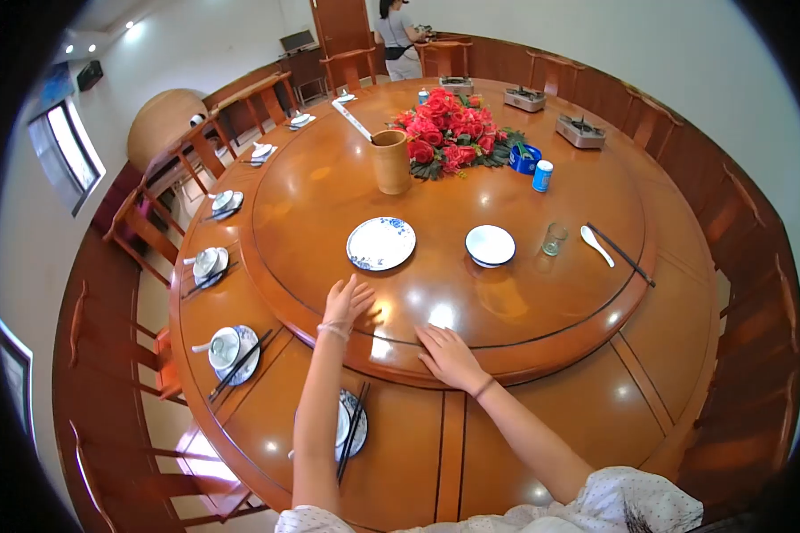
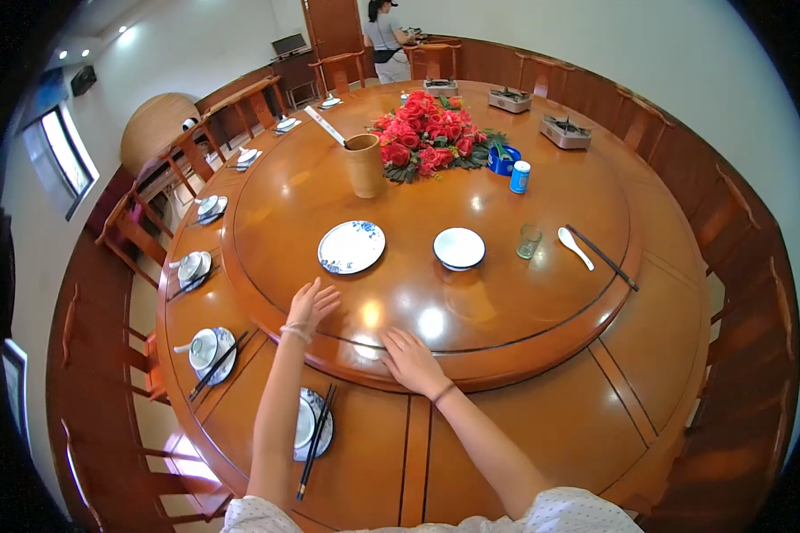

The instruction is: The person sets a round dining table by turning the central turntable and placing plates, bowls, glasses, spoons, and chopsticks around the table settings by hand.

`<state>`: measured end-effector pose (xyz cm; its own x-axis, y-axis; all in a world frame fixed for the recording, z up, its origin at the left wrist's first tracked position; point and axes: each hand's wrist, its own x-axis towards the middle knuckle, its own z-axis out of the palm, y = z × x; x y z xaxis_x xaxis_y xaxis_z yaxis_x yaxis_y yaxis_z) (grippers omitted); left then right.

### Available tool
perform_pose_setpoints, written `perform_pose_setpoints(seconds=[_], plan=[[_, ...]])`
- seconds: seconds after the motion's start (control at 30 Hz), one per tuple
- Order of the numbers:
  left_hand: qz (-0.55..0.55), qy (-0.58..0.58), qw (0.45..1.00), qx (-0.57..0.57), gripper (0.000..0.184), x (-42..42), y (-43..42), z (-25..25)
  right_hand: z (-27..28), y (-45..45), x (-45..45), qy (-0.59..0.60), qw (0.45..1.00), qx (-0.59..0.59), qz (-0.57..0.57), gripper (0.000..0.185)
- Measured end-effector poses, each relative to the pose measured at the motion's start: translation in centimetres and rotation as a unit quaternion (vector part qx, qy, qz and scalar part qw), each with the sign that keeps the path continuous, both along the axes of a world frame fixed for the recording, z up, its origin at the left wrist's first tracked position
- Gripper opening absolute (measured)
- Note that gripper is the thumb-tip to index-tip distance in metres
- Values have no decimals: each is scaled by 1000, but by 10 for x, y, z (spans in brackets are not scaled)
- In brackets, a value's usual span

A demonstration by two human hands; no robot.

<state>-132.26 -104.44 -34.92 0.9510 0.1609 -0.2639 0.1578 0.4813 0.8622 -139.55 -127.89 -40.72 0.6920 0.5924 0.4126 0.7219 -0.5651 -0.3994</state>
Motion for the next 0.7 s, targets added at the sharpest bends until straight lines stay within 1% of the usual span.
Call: perform_pose_setpoints(seconds=[0.07, 0.1, 0.13, 0.2, 0.27, 0.33, 0.37, 0.4, 0.43, 0.5, 0.53, 0.63, 0.7], plan=[[-41, -64, 997, 22, 54, -69, 18, 24, 6, -20, -42, -26, 989, -101, -101, 58], [-20, -87, 996, 31, 46, -111, 27, 34, 8, -25, -53, -8, 982, -149, -112, 61], [-1, -107, 993, 44, 39, -156, 36, 44, 15, -22, -62, -12, 977, -167, -133, 65], [95, -89, 991, 22, 34, -253, 47, 49, 12, -18, -61, 13, 973, -175, -149, 71], [199, -50, 977, 49, 31, -349, 53, 29, 8, -17, -58, 33, 972, -178, -148, 74], [299, -6, 953, 36, 28, -442, 52, -18, 6, -16, -56, 40, 970, -190, -144, 75], [329, 53, 942, 43, 27, -491, 47, -47, 6, -15, -54, 56, 967, -207, -140, 74], [357, 111, 926, 50, 26, -526, 41, -63, 10, -13, -53, 70, 963, -221, -140, 74], [371, 116, 920, 53, 26, -540, 32, -62, 10, -11, -52, 69, 962, -224, -141, 74], [395, 118, 910, -29, 25, -563, 3, -56, 10, -4, -52, 81, 960, -225, -143, 74], [405, 117, 906, -23, 25, -557, -10, -43, 11, -2, -51, 92, 959, -225, -145, 74], [393, 114, 912, 9, 24, -502, -25, -4, 13, 13, -49, 114, 962, -203, -145, 77], [355, 81, 930, 47, 24, -467, -32, 15, 16, 23, -47, 146, 959, -194, -149, 78]])
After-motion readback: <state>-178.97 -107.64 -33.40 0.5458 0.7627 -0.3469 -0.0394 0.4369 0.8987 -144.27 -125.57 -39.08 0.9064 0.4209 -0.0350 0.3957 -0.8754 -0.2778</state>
